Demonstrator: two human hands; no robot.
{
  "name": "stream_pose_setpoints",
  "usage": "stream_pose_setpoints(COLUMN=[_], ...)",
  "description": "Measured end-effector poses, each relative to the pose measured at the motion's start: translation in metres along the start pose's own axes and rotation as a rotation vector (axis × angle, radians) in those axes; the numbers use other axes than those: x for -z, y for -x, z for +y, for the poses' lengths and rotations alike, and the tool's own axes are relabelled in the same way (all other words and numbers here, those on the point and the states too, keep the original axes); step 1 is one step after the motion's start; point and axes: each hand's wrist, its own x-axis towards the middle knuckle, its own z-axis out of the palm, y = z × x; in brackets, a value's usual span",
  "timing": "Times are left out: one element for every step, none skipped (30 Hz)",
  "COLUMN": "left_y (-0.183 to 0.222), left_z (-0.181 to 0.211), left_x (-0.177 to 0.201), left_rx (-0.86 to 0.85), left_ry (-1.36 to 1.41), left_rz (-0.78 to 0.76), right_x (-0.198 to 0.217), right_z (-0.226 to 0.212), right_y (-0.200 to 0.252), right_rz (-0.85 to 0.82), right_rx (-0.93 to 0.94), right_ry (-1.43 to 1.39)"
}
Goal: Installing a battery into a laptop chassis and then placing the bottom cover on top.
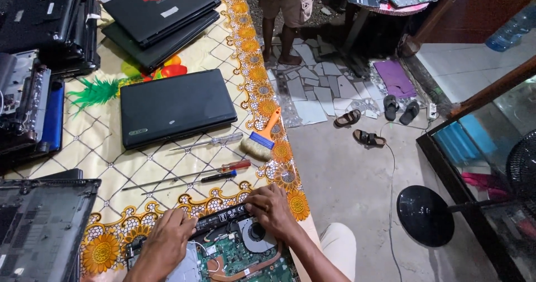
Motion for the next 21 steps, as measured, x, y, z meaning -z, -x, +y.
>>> stream_pose_setpoints(left_y=[0.002, 0.004, 0.005, 0.006, 0.006, 0.007, 0.008, 0.009, 0.007, 0.006, 0.004, 0.005, 0.005, 0.006, 0.006, 0.005, 0.004, 0.007, 0.009, 0.011, 0.011], left_z=[-0.003, -0.005, -0.005, -0.004, -0.003, -0.003, -0.003, -0.003, -0.003, -0.003, -0.002, 0.001, 0.004, 0.007, 0.010, 0.013, 0.016, 0.016, 0.017, 0.017, 0.011], left_x=[-0.005, -0.010, -0.009, -0.008, -0.007, -0.007, -0.007, -0.008, -0.012, -0.015, -0.018, -0.017, -0.015, -0.013, -0.014, -0.016, -0.016, -0.016, -0.015, -0.013, -0.021], left_rx=[-0.032, -0.065, -0.066, -0.064, -0.061, -0.062, -0.067, -0.072, -0.071, -0.061, -0.053, -0.054, -0.036, -0.018, -0.013, 0.008, 0.021, 0.019, 0.022, 0.025, 0.024], left_ry=[-0.081, -0.162, -0.161, -0.168, -0.174, -0.173, -0.190, -0.206, -0.205, -0.230, -0.255, -0.253, -0.287, -0.321, -0.319, -0.342, -0.371, -0.373, -0.379, -0.385, -0.391], left_rz=[0.008, 0.017, 0.014, 0.002, -0.010, -0.013, -0.033, -0.053, -0.058, -0.079, -0.101, -0.106, -0.148, -0.190, -0.188, -0.235, -0.281, -0.279, -0.261, -0.242, -0.236], right_x=[-0.001, -0.002, -0.002, -0.001, -0.001, -0.003, -0.005, -0.006, -0.005, -0.004, -0.003, -0.003, -0.003, -0.002, 0.000, 0.002, 0.005, 0.004, 0.003, 0.002, 0.006], right_z=[0.000, 0.001, 0.000, 0.000, 0.000, 0.001, 0.003, 0.005, 0.003, 0.002, 0.000, 0.001, 0.002, 0.002, 0.001, -0.001, -0.002, 0.000, 0.002, 0.004, -0.001], right_y=[0.001, 0.002, 0.002, 0.002, 0.002, 0.001, 0.002, 0.002, 0.000, -0.002, -0.004, -0.004, -0.005, -0.006, -0.007, -0.008, -0.007, -0.006, -0.005, -0.004, -0.004], right_rz=[0.005, 0.010, 0.010, 0.010, 0.009, 0.008, 0.004, 0.000, -0.003, -0.036, -0.067, -0.070, -0.105, -0.140, -0.144, -0.169, -0.186, -0.183, -0.138, -0.094, -0.086], right_rx=[-0.012, -0.024, -0.027, -0.016, -0.004, -0.006, -0.034, -0.061, -0.065, -0.085, -0.106, -0.110, -0.128, -0.147, -0.142, -0.150, -0.163, -0.163, -0.099, -0.035, -0.032], right_ry=[0.000, 0.000, -0.001, -0.011, -0.021, -0.021, -0.024, -0.027, -0.029, -0.015, -0.001, -0.003, 0.009, 0.021, 0.022, 0.022, 0.022, 0.022, 0.024, 0.026, 0.027])
